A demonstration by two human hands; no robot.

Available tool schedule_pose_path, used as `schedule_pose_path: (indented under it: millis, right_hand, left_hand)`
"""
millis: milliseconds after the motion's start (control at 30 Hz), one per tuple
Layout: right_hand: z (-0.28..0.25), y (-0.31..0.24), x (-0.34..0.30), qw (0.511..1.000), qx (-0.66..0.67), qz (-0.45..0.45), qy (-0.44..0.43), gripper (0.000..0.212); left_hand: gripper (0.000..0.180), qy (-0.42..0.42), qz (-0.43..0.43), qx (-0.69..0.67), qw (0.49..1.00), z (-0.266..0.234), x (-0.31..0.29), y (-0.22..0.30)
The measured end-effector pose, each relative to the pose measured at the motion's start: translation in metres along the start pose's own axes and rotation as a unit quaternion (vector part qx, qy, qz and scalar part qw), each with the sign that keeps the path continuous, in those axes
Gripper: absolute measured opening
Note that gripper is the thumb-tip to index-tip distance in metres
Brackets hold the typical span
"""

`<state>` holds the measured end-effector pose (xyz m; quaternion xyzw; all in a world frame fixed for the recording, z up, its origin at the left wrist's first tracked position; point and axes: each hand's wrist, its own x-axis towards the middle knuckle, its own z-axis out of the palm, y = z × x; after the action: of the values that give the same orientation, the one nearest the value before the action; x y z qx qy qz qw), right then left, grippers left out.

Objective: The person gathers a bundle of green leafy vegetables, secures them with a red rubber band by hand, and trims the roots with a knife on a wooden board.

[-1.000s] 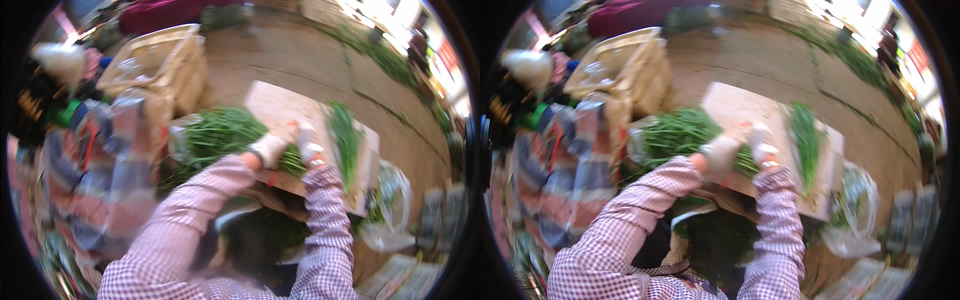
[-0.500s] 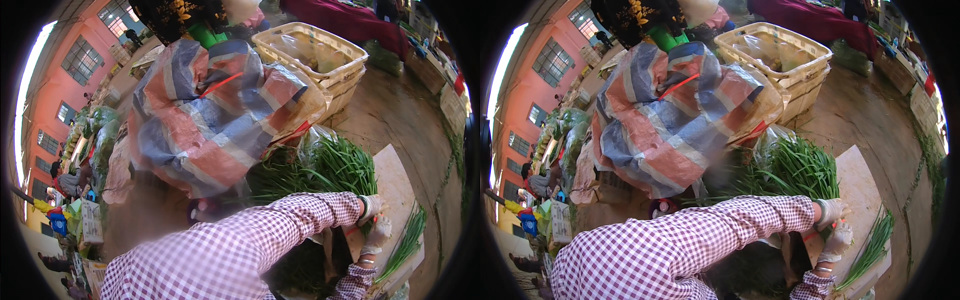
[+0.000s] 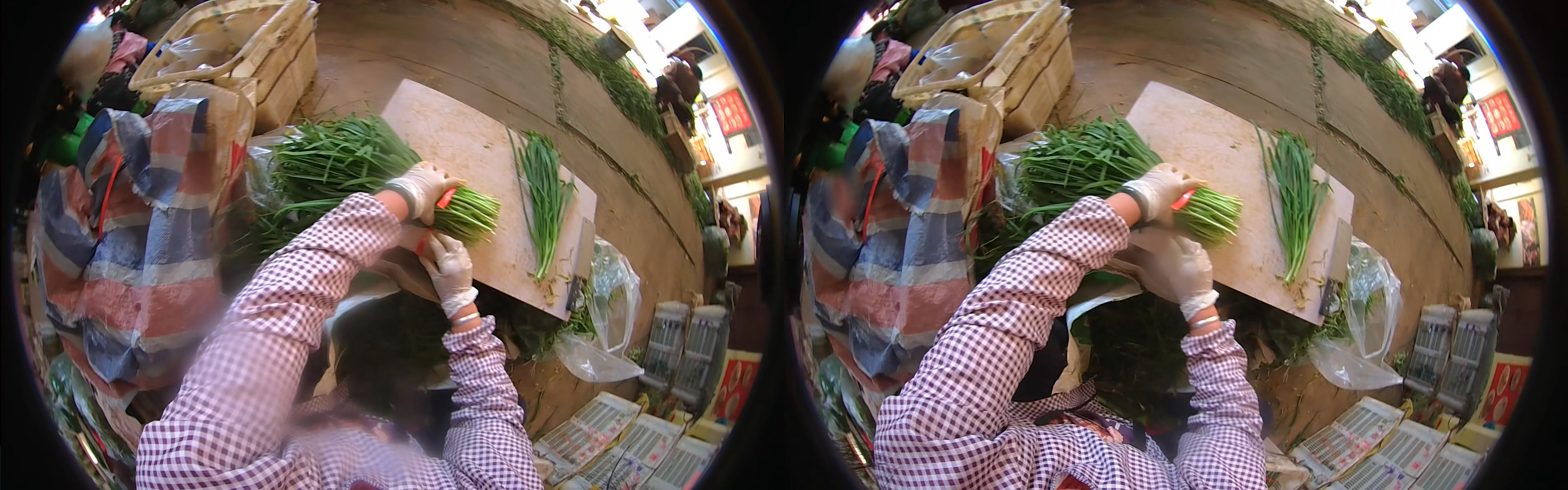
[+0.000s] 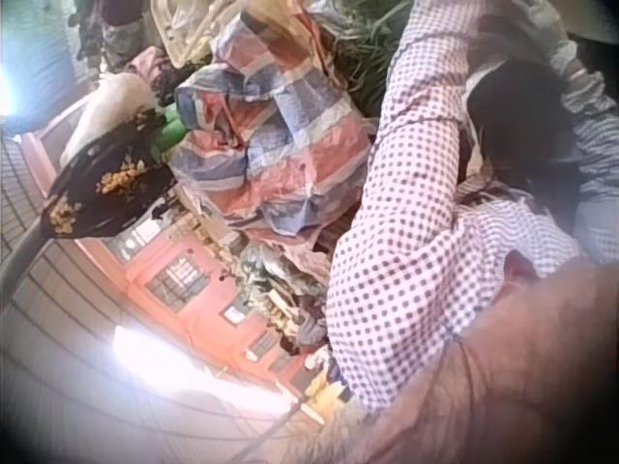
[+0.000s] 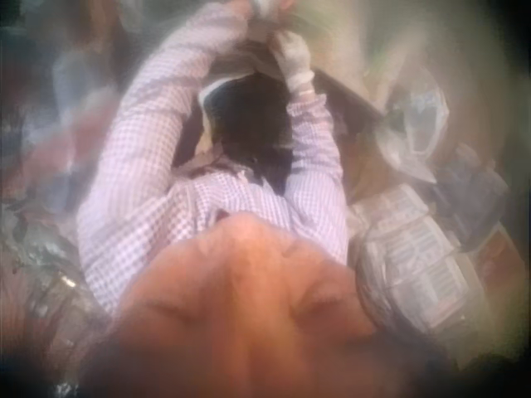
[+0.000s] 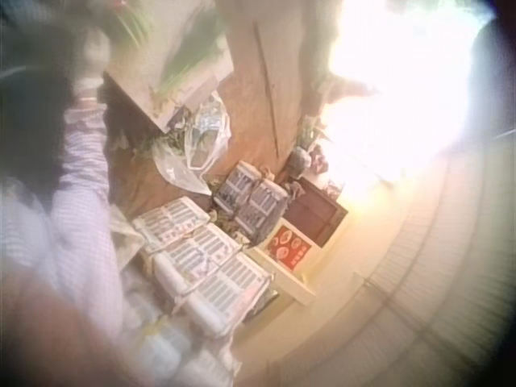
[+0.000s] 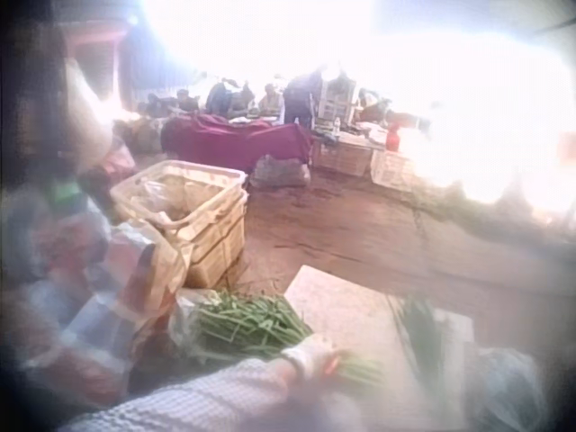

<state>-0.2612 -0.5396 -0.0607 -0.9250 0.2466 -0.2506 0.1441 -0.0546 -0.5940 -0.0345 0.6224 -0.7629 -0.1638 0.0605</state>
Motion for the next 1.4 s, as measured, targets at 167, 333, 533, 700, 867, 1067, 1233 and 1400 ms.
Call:
schedule_pose_path:
  millis: [167, 333, 533, 700, 867, 1067, 1233, 1400]
  right_hand:
    - [-0.006, -0.011, 0.009, 0.999, -0.043, -0.006, -0.009, 0.024]
    - [0.041, 0.008, -0.013, 0.997, -0.043, -0.057, 0.043, 0.004]
    - [0.025, 0.013, -0.015, 0.996, -0.031, -0.079, 0.021, 0.003]
    - [-0.007, 0.011, 0.024, 0.997, -0.007, -0.012, 0.075, 0.009]
    - [-0.015, 0.029, 0.052, 0.965, 0.175, 0.147, 0.128, 0.012]
    - [-0.014, 0.041, 0.059, 0.98, 0.126, 0.11, 0.107, 0.012]
    - [0.006, 0.008, 0.034, 0.998, -0.058, -0.031, 0.01, 0.011]
    - [-0.001, 0.004, 0.01, 0.994, -0.029, -0.068, 0.082, 0.01]
  left_hand:
    - [0.098, -0.01, 0.023, -0.004, 1.0, 0.001, 0.007, 0.009]
    - [0.106, -0.045, 0.009, 0.004, 0.999, -0.004, 0.004, 0.002]
    - [0.107, -0.061, -0.011, 0.003, 0.998, -0.006, 0.008, 0.002]
    - [0.107, -0.099, -0.016, 0.002, 0.995, -0.012, 0.014, 0.001]
    - [0.13, -0.212, 0.017, -0.016, 0.977, -0.026, 0.021, -0.008]
    - [0.128, -0.121, 0.009, -0.035, 0.992, -0.006, 0.019, -0.003]
    - [0.082, -0.014, -0.01, 0.023, 1.0, 0.016, 0.008, 0.004]
    - [0.088, -0.051, -0.005, 0.046, 0.998, 0.0, 0.006, 0.015]
